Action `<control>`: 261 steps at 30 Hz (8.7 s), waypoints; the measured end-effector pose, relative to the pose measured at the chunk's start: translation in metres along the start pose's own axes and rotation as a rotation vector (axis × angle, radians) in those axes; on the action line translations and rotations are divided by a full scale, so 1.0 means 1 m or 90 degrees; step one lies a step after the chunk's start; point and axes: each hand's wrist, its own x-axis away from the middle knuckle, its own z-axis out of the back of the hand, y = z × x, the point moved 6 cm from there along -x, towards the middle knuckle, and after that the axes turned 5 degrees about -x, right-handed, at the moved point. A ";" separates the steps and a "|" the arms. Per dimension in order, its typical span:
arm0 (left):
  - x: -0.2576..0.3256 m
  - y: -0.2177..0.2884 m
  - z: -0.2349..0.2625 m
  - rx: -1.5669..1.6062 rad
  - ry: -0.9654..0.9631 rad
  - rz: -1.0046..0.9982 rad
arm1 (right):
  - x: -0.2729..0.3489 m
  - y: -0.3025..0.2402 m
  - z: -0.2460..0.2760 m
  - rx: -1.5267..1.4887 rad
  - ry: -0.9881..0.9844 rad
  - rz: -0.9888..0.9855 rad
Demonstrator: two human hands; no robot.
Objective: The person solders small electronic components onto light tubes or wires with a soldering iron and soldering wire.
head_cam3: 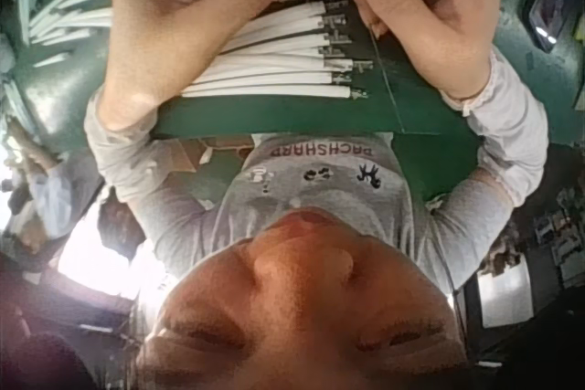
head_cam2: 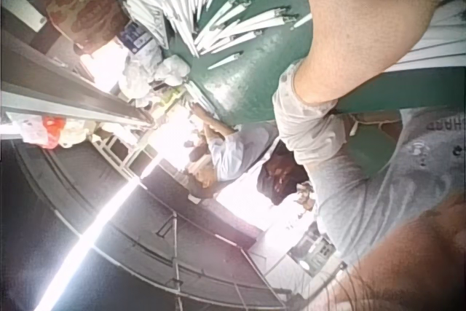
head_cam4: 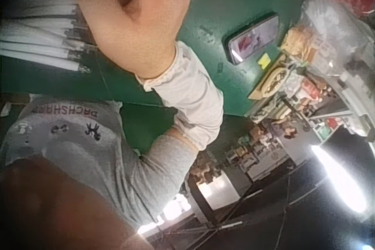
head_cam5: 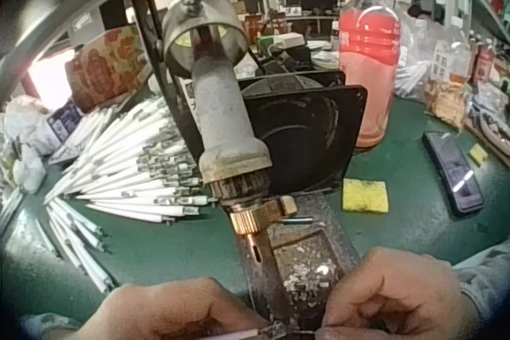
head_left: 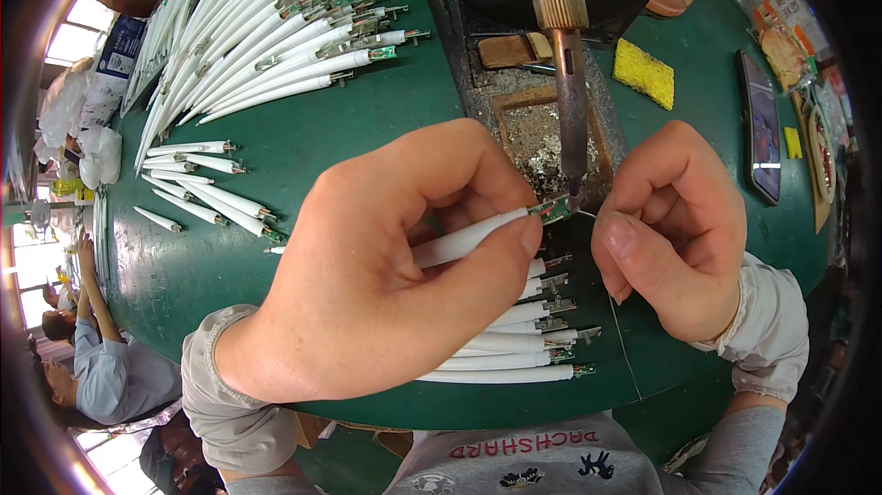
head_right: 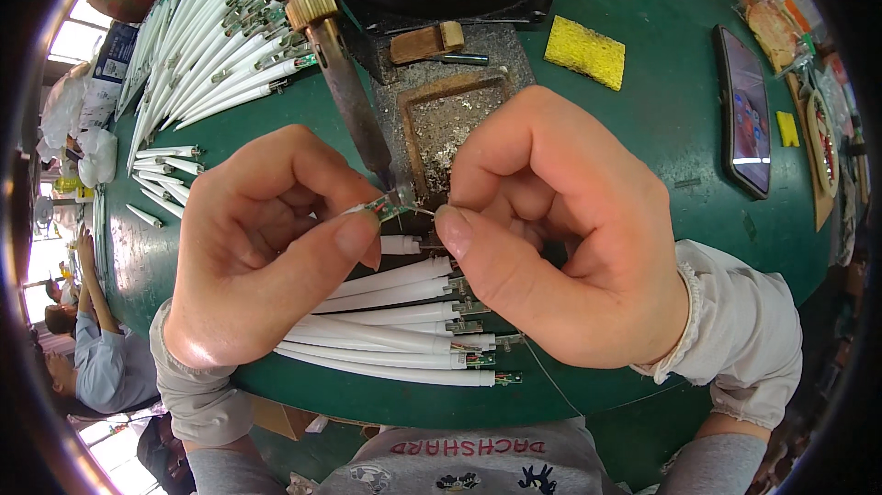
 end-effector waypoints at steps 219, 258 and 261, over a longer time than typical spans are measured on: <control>0.037 -0.011 0.003 -0.769 -0.012 -0.216 | -0.023 -0.021 0.018 0.127 -0.088 -0.277; 0.009 -0.020 -0.014 0.111 -0.096 0.150 | -0.001 -0.025 0.000 0.356 -0.068 0.014; 0.009 -0.019 -0.016 0.158 -0.125 0.191 | 0.003 -0.032 -0.010 0.452 -0.071 0.238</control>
